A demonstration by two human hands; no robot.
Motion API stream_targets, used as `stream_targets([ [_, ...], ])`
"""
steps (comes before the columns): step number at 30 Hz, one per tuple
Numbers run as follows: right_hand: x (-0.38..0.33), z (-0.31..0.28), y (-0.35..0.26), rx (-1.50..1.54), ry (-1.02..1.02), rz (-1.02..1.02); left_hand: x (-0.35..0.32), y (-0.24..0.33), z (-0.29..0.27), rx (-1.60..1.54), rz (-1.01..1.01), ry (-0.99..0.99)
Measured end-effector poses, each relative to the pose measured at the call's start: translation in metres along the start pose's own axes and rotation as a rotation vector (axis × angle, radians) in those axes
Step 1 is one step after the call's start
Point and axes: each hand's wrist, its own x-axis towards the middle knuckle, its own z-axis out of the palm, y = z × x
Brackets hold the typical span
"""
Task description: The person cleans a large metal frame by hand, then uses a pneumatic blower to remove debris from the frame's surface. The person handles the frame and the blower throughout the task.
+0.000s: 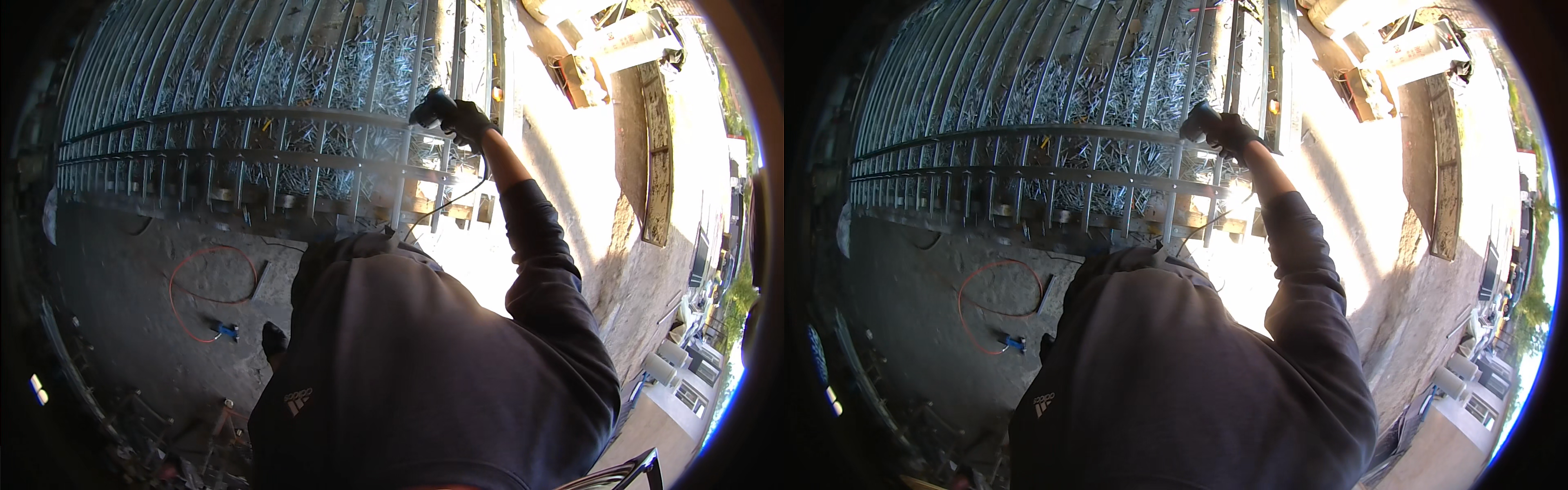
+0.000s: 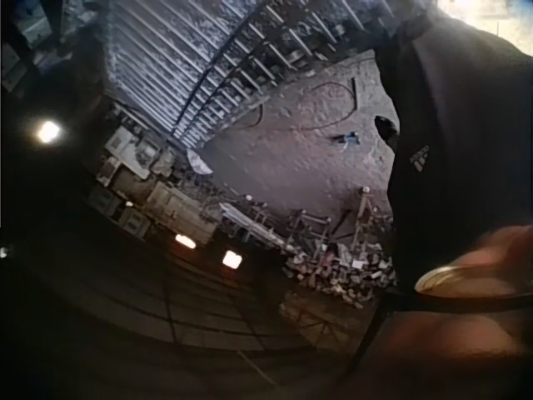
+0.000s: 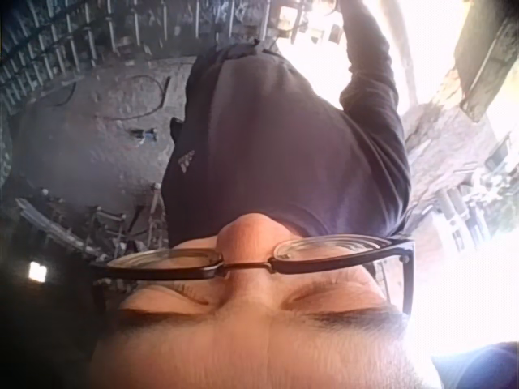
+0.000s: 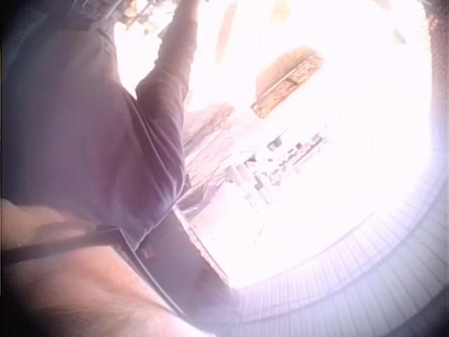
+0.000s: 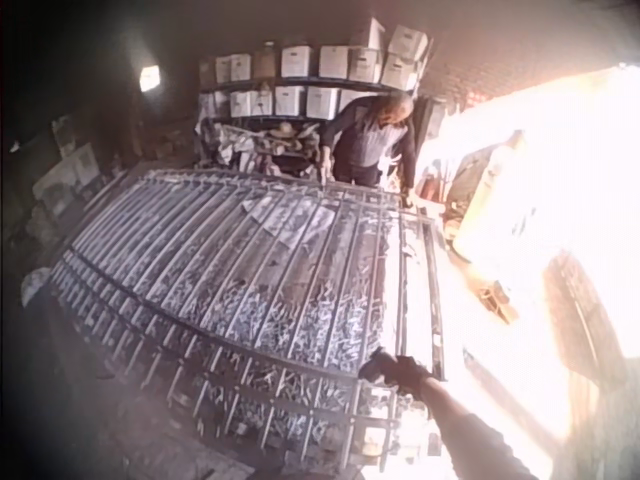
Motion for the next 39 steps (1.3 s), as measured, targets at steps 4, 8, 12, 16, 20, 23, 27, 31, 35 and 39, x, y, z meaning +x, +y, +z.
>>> stream_targets([
  [4, -0.002, 0.001, -0.003, 0.015, 0.011, 0.005, 0.024, 0.050, 0.058, -0.119, 0.037, -0.367],
  [8, 0.000, 0.002, -0.011, -0.031, -0.032, 0.038, 0.028, 0.085, 0.189, -0.080, 0.171, -0.423],
  [12, 0.002, 0.006, -0.027, -0.039, -0.027, 0.077, 0.032, 0.037, 0.398, 0.029, 0.111, -0.722],
  [16, 0.010, 0.011, -0.031, -0.072, -0.029, 0.089, 0.013, -0.118, 0.602, 0.635, 0.374, -1.039],
  [20, 0.032, 0.019, -0.011, -0.163, 0.005, 0.075, -0.013, -0.265, 0.733, 1.056, 0.825, -1.309],
  [23, 0.045, 0.028, 0.004, -0.870, -0.010, -0.356, -0.022, -0.317, 0.750, 1.446, 0.735, -1.125],
  [27, 0.035, 0.038, 0.007, -0.494, 0.076, -0.067, -0.018, -0.331, 0.729, 1.498, 1.119, -0.918],
  [31, 0.012, 0.041, -0.012, -0.490, 0.063, 0.077, -0.015, -0.320, 0.721, 1.300, 0.960, -1.086],
  [35, 0.002, 0.037, -0.029, -0.538, 0.130, -0.095, -0.021, -0.311, 0.717, 1.158, 0.630, -1.096],
  [39, -0.001, 0.031, -0.035, -0.556, 0.107, -0.023, -0.024, -0.311, 0.713, 1.135, 0.531, -1.158],
])
